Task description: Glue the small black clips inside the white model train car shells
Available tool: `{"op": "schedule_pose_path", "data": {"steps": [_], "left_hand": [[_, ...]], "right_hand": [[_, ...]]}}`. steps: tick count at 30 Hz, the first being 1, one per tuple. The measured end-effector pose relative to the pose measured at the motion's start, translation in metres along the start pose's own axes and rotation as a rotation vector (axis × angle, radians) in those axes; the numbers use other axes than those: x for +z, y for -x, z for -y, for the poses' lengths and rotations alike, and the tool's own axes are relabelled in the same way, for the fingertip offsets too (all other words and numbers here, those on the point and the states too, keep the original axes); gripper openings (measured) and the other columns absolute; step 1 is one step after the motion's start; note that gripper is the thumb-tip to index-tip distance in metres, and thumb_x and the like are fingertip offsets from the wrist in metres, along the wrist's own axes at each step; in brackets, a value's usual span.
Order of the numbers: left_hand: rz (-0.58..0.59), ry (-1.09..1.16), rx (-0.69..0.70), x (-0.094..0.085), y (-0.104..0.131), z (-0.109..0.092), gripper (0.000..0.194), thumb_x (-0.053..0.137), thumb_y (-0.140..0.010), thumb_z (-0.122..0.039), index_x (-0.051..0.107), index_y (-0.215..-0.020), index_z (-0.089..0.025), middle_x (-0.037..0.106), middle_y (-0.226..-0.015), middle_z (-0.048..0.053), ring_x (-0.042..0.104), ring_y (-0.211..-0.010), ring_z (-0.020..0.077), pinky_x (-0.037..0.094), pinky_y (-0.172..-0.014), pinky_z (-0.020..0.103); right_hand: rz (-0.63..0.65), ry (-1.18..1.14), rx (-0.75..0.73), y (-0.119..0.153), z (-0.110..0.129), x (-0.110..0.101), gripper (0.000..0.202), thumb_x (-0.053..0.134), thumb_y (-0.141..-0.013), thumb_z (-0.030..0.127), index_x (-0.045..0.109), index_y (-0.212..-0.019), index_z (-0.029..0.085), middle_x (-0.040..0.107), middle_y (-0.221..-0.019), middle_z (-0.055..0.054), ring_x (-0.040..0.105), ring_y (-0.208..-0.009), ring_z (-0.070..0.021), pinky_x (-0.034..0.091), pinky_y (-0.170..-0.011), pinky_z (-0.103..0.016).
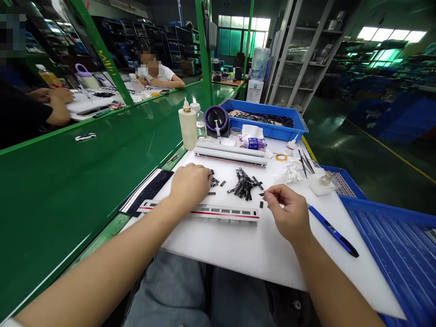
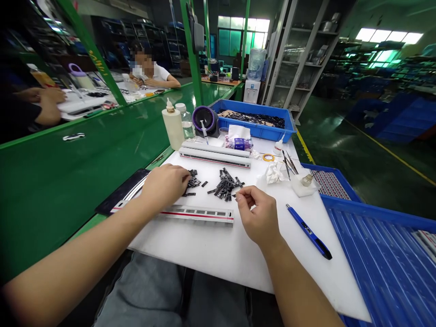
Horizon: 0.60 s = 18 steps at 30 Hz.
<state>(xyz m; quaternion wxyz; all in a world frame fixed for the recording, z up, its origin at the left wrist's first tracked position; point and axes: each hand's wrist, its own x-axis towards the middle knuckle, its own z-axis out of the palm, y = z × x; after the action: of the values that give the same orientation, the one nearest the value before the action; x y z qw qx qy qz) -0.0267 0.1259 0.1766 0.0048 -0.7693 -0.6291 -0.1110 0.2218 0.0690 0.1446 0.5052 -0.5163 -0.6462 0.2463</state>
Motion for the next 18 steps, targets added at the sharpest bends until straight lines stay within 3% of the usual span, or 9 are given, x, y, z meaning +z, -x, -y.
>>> {"op": "schedule_pose_path", "data": {"steps": [1,4,6,8,12,18], "left_hand": [[-0.001,0.024,0.084,0.0,0.01,-0.01,0.029,0.046,-0.091,-0.028,0.074,-0.088,-0.019,0.074,-0.098,0.013,0.063,-0.1,0.0303,0.044,-0.09,0.043],[0.051,0.197,0.561,0.008,0.042,-0.038,0.031,0.048,-0.094,-0.033,0.069,-0.112,-0.02,0.07,-0.12,0.009,0.061,-0.113,0.0264,0.043,-0.099,0.041],[0.079,0.219,0.695,0.018,0.056,-0.046,0.041,0.056,-0.091,-0.035,0.06,-0.128,-0.019,0.063,-0.134,0.009,0.057,-0.121,0.028,0.043,-0.101,0.043],[0.077,0.197,0.702,0.029,0.06,-0.047,0.049,0.06,-0.088,-0.032,0.052,-0.135,-0.019,0.058,-0.14,0.01,0.056,-0.124,0.0288,0.045,-0.1,0.044],[0.048,0.159,0.636,0.042,0.052,-0.042,0.043,0.054,-0.09,-0.022,0.053,-0.133,-0.02,0.062,-0.136,0.008,0.061,-0.118,0.0268,0.05,-0.093,0.042],[0.038,0.134,0.466,0.034,0.053,-0.042,0.043,0.053,-0.09,-0.02,0.049,-0.133,-0.017,0.068,-0.122,0.01,0.067,-0.105,0.0287,0.054,-0.081,0.042]], "right_hand": [[-0.013,0.005,-0.007,0.001,0.0,0.001,0.011,0.06,-0.087,0.027,0.065,-0.082,0.019,0.067,-0.073,-0.002,0.06,-0.062,-0.0147,0.049,-0.062,-0.029],[-0.066,-0.033,0.005,0.002,-0.001,0.0,0.011,0.061,-0.087,0.028,0.065,-0.082,0.019,0.066,-0.071,-0.002,0.058,-0.059,-0.014,0.048,-0.058,-0.028],[-0.053,-0.086,0.004,0.002,-0.003,-0.004,0.011,0.06,-0.087,0.028,0.064,-0.081,0.019,0.062,-0.067,0.0,0.055,-0.057,-0.0128,0.045,-0.055,-0.026],[0.059,-0.134,-0.038,0.0,-0.003,-0.011,0.011,0.06,-0.087,0.025,0.064,-0.078,0.019,0.058,-0.063,0.001,0.049,-0.054,-0.0116,0.04,-0.05,-0.025],[0.396,0.0,-0.257,-0.003,-0.002,-0.021,0.012,0.059,-0.084,0.015,0.065,-0.074,0.019,0.055,-0.06,0.002,0.044,-0.051,-0.01,0.035,-0.05,-0.025],[0.48,0.313,-0.479,-0.003,-0.01,-0.005,0.014,0.056,-0.086,0.011,0.066,-0.084,0.02,0.059,-0.067,0.002,0.05,-0.059,-0.0112,0.038,-0.057,-0.025]]}}
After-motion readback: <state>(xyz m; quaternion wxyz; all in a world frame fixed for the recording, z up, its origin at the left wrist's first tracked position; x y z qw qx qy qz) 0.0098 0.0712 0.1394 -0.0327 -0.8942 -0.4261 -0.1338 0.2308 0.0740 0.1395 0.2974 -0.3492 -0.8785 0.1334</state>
